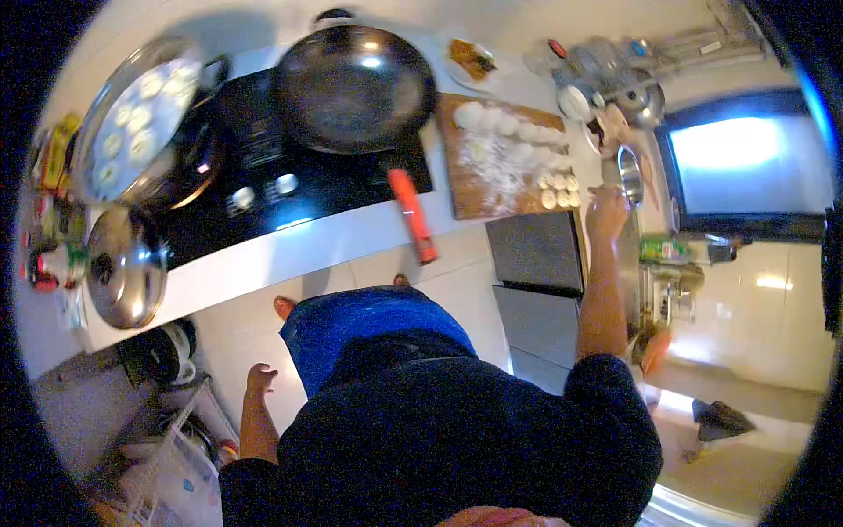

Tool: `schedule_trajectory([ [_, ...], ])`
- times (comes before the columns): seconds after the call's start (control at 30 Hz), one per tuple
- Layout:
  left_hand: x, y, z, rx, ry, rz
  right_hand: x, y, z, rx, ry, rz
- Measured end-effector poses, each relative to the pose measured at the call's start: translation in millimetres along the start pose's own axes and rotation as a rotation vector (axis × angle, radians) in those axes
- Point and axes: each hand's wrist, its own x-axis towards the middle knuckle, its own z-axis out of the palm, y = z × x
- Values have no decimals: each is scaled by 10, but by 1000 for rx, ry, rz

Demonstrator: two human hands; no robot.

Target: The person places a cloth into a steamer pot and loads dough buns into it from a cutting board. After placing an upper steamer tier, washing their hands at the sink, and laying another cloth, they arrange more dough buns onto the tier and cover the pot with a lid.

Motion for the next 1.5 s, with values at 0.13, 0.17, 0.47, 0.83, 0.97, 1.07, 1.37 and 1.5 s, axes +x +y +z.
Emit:
schedule_trajectory([
  [0.13, -314, 825, 677, -7, -37, 31, -713, 953, 1255, 702, -312, 606],
  [0.17, -403, 1000, 859, 23, -54, 46, -746, 972, 1294, 726, -369, 688],
  [0.47, -1287, 1257, 1607, -69, 3, -25, -235, 540, 2397, 652, -572, 347],
  [0.83, -1404, 685, 1692, -113, 122, -106, -483, 934, 3868, 1940, -643, 1017],
  [0.97, -1195, 433, 1584, -185, 85, -119, 221, 270, 2012, 2134, -482, 793],
  [1.07, -942, 117, 1366, -255, 42, -104, 1041, -651, 319, 1948, -374, 357],
  [1.37, -263, -1431, 216, -189, 1, 148, 2291, -4375, -2813, 1436, -542, -589],
  [1.5, -546, -1438, -389, -450, 42, -135, 2590, -5571, -2609, 1121, -706, -869],
])
